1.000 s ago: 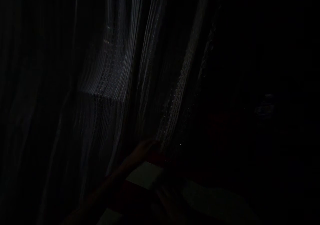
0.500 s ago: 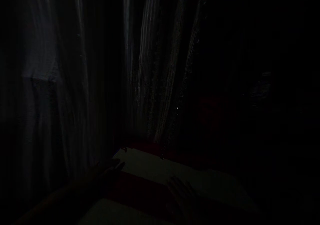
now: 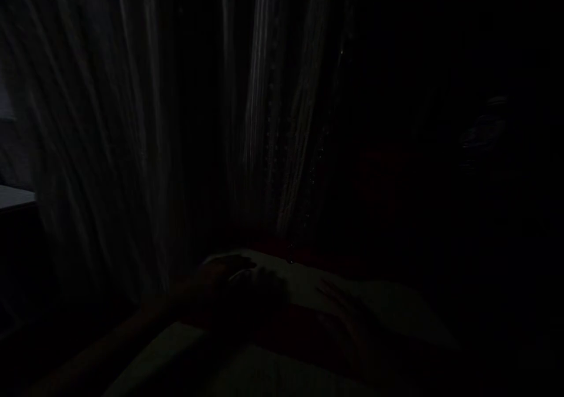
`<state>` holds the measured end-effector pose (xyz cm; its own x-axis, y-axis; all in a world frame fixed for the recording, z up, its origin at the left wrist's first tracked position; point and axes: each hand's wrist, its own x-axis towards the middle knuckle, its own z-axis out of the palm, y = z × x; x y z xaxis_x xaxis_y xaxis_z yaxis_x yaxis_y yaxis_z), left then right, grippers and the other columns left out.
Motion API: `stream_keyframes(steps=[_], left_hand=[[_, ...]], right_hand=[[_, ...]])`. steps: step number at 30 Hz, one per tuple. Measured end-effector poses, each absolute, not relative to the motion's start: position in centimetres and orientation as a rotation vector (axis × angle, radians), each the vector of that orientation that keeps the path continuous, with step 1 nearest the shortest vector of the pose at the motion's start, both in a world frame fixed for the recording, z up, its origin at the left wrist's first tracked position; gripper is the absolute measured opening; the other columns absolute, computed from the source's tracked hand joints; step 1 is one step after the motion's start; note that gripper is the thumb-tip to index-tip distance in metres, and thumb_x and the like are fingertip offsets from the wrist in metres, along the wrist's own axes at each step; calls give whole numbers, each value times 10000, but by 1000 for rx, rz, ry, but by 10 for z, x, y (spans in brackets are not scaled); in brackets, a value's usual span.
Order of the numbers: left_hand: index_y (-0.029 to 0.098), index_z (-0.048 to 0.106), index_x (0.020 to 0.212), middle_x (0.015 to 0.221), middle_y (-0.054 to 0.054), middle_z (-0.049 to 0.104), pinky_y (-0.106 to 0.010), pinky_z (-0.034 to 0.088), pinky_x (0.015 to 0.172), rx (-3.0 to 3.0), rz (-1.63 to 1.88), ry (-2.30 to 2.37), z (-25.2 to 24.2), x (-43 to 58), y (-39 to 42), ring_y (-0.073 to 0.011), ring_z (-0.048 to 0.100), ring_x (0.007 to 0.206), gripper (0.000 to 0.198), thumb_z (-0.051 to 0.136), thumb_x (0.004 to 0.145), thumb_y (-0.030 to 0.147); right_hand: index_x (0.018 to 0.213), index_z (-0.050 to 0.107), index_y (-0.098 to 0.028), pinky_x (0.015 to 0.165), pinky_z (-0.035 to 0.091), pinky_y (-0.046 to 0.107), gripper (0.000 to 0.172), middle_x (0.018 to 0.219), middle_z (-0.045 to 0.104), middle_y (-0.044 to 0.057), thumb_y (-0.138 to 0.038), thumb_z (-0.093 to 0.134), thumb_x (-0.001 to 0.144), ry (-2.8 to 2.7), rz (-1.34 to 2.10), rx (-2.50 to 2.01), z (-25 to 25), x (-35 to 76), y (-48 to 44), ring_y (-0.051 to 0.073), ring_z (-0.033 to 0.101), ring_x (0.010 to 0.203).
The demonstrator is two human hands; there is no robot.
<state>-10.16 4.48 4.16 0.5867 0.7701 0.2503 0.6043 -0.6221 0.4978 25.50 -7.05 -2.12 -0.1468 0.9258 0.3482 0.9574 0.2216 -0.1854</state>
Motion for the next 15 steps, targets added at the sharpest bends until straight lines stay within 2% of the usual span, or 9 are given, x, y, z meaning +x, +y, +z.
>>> stream_keyframes(steps=[2,4,7,10,15], left_hand=[[249,591,1504,1593,-107,509,-601,262,1260,2668,341,1034,42,-64,41,-356,430,1510,557,414,1038,497],[358,477,1576,1653,-58,426,-713,123,1251,2748,187,948,41,-33,44,-371,318,1568,549,379,1063,528],[395,422,1598,1697,-24,344,-727,103,1248,2703,143,917,35,-1,50,-366,266,1589,558,324,1079,575],[402,415,1600,1700,-1,336,-702,98,1269,2649,126,870,24,14,43,-349,252,1598,589,268,1076,628],[387,424,1600,1725,-7,253,-645,104,1309,2711,128,768,8,18,23,-316,205,1616,665,260,1043,711]], right_hand=[[1600,437,-348,1280,351,546,600,1677,318,-31,-601,323,1068,-2170,124,-1848,-2,260,-77,235,362,1551],[1577,476,-341,1306,269,583,591,1682,308,-29,-607,334,1069,-2217,172,-1898,9,267,-81,251,310,1575],[1580,479,-304,1316,234,577,569,1684,305,-9,-551,324,1090,-2229,110,-1937,6,278,-83,255,278,1587],[1598,449,-260,1315,238,576,570,1688,295,18,-498,276,1110,-2244,1,-1938,-11,286,-83,241,299,1579],[1550,502,-268,1284,278,640,574,1643,389,13,-541,270,1101,-2318,-96,-1759,-35,298,-80,247,362,1549]])
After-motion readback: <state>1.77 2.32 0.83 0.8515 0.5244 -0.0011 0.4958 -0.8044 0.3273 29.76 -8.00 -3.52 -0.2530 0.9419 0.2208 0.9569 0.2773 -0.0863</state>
